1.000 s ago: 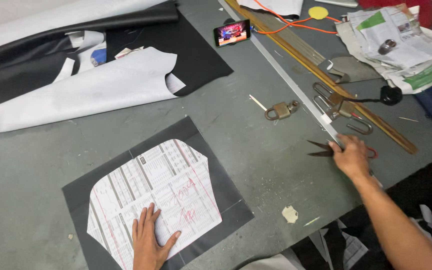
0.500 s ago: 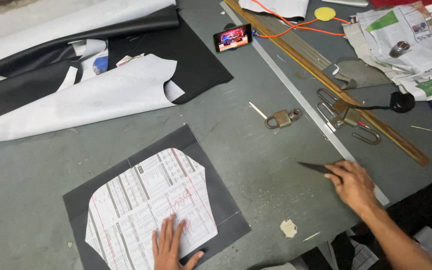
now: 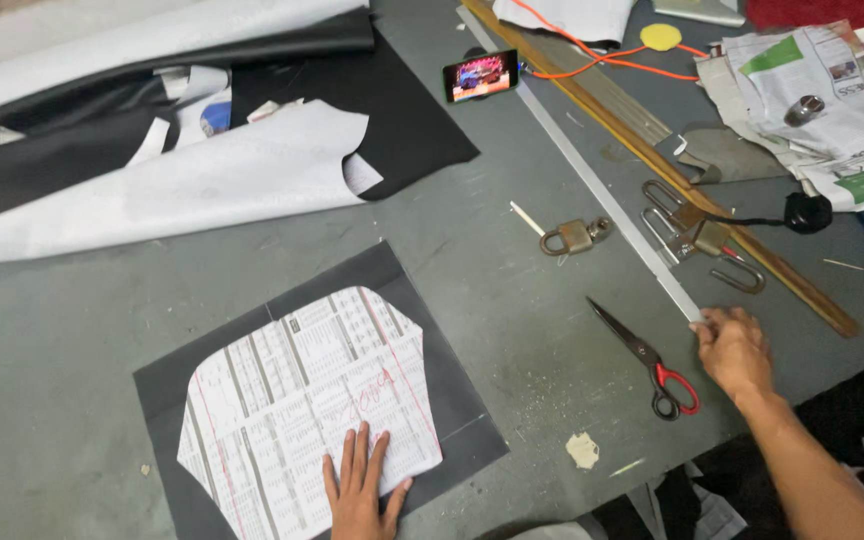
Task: The person places a paper template on a black sheet with a red Mitsubishi logo, then uses a ruler and white marker to draw straight lines across the sheet. The person repositions the template and secures it with a padlock before continuing to mark the material.
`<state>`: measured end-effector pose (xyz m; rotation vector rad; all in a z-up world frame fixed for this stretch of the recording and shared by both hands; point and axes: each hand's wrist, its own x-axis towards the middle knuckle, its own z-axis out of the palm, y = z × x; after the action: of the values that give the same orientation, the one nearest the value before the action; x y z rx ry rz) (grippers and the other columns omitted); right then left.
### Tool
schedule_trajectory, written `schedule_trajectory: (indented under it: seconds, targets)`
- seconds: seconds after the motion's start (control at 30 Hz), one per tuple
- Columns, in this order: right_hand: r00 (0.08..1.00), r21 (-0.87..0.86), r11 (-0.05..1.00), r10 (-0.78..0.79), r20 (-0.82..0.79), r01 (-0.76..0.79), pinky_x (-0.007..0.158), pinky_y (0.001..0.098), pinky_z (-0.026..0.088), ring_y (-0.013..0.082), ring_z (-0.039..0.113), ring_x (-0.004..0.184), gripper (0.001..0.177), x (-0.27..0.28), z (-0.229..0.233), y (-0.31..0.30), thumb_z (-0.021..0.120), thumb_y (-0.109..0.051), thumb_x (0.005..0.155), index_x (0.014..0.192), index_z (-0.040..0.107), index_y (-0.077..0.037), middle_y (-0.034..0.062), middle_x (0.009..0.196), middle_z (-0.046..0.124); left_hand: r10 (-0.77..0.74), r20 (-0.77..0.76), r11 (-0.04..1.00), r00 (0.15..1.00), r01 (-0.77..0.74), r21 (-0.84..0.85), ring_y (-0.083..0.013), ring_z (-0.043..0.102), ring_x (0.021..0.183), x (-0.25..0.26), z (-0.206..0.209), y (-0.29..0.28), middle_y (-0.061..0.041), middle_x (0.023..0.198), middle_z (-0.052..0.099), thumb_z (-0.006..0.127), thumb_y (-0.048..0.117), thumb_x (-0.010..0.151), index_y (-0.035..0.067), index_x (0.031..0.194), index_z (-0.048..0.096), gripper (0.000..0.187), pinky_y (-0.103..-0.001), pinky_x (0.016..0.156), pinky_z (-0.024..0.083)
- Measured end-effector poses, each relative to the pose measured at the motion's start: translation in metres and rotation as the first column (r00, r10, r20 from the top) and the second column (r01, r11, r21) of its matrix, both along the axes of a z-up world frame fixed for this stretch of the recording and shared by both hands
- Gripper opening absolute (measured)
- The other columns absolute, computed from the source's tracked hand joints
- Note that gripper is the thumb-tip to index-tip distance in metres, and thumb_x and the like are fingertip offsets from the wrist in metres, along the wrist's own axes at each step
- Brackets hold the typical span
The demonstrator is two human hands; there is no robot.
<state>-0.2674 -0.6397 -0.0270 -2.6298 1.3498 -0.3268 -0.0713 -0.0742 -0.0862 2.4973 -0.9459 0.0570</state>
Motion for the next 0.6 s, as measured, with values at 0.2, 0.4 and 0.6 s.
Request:
schedule_trajectory:
  seconds: [0.2,0.4,0.6]
  targets:
    - [0.957,0.229,0.963,-0.073,-0.28,0.14,0.093,0.0485,0.06,0.0284,0.071,0.109,0.053,-0.076,-0.002,-0.015,0.076,-0.028,0.091,0.141,0.061,-0.016,0.011,0.121,0.071,0.017,-0.011,0.993,1.0,-0.019,-0.118,-0.0308,0.027,0.15,0.005,0.051,-0.002,-0.014,0.158,0.037,0.068,0.031,0.087,0.011,0.143,0.051,0.062,-0.06,0.12,0.011]
    - [0.839,0.212,0.833,-0.428,-0.336,0.51,0.091,0.0457,0.058,0.0288,0.07,0.102,0.048,-0.179,0.008,0.028,0.081,-0.028,0.093,0.133,0.063,-0.009,0.0145,0.111,0.071,0.011,0.037,0.994,0.999,-0.006,-0.111,-0.0317,0.035,0.147,0.06,0.078,0.023,-0.015,0.159,0.039,0.066,0.024,0.091,0.013,0.14,0.056,0.052,-0.06,0.12,0.019]
    - [0.775,0.195,0.761,-0.55,-0.311,0.619,0.082,0.0416,0.051,0.0243,0.062,0.09,0.034,-0.17,0.029,0.034,0.079,-0.029,0.098,0.116,0.062,-0.006,0.0118,0.097,0.064,0.01,0.206,1.0,0.979,-0.013,0.013,-0.0319,0.039,0.146,0.142,0.108,0.035,-0.016,0.158,0.042,0.067,0.007,0.08,0.02,0.141,0.057,0.064,-0.059,0.122,0.023]
